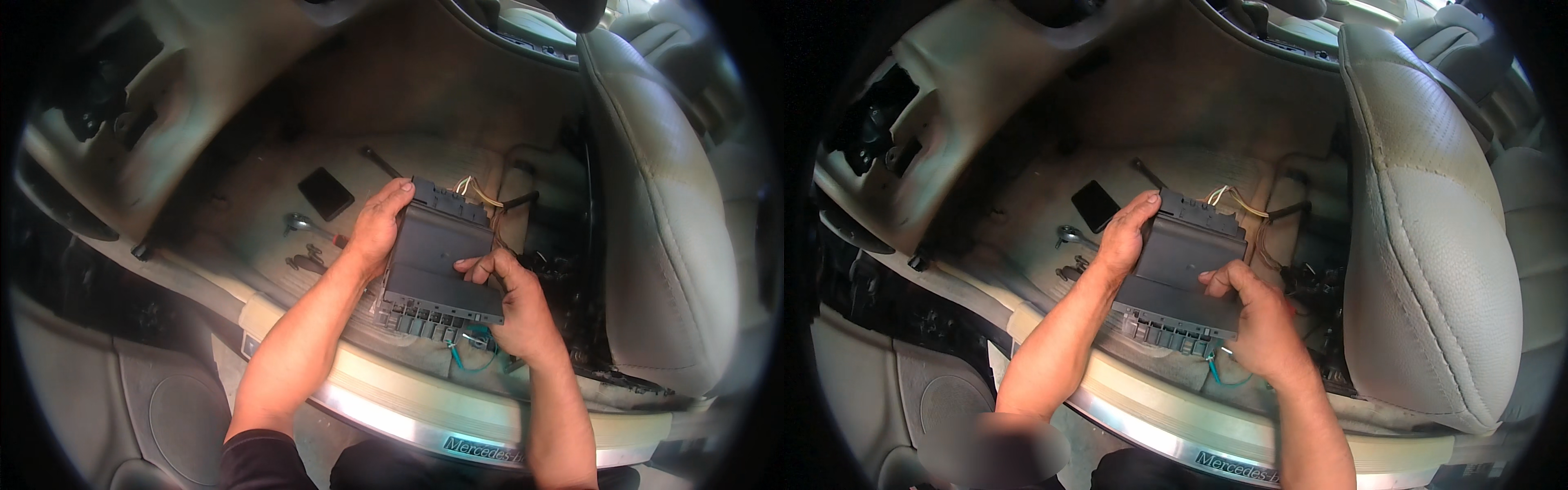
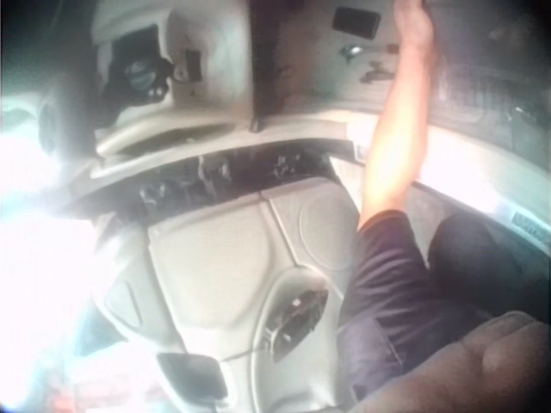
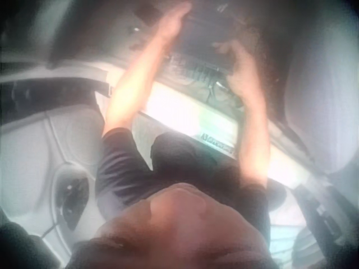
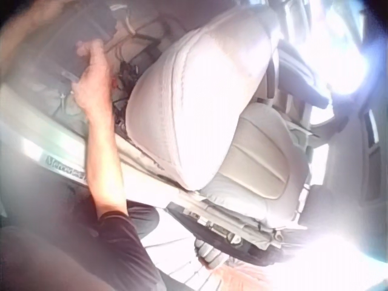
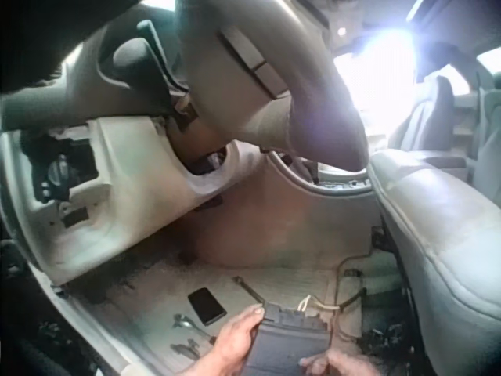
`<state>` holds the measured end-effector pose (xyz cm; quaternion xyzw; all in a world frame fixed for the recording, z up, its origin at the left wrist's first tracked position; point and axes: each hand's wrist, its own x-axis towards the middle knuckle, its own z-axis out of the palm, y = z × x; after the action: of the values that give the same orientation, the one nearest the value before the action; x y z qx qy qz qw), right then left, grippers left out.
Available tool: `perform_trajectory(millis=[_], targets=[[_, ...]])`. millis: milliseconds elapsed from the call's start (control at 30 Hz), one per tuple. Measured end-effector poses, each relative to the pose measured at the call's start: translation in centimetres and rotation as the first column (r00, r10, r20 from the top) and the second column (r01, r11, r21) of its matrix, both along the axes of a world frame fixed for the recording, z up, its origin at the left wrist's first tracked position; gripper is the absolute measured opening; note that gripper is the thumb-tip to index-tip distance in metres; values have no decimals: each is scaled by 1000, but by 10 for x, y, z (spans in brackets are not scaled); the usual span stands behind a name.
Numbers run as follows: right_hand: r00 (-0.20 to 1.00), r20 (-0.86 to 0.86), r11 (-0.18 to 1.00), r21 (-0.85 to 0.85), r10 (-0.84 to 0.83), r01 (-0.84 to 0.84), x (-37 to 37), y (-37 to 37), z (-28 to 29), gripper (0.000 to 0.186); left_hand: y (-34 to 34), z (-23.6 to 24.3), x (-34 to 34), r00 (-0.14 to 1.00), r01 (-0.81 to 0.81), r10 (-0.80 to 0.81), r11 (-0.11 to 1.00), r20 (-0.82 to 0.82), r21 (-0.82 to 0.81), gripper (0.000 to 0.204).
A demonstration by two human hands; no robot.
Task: The person uses a screwdriver to remove screws from a black electronic control unit located on the car floor. They open the casing to reveal the internal circuit board and relays, inspect the components, and then close the casing.
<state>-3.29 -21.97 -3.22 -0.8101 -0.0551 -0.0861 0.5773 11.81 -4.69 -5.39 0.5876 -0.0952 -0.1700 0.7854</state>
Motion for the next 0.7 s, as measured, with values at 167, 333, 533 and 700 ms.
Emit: perform_trajectory(millis=[167, 333, 533, 700], targets=[[990, -121, 978, -188, 69, -91, -5, -4, 13, 40, 1, -11, 5, 1000, 18, -18, 1000, -11, 11, 22], [983, -159, 894, -422, 89, -150, -12, -6, 14, 44, 0, -17, 6, 1000, 19, -19, 1000, -14, -10, 19], [964, -266, 799, -573, 30, -183, -15, -14, 7, 55, -1, -14, 6, 992, 23, -30, 998, -121, -53, 19], [968, -251, 938, -337, 0, -87, -13, -10, 27, 62, -3, -14, 3, 984, 53, -55, 998, -170, -19, 21]])
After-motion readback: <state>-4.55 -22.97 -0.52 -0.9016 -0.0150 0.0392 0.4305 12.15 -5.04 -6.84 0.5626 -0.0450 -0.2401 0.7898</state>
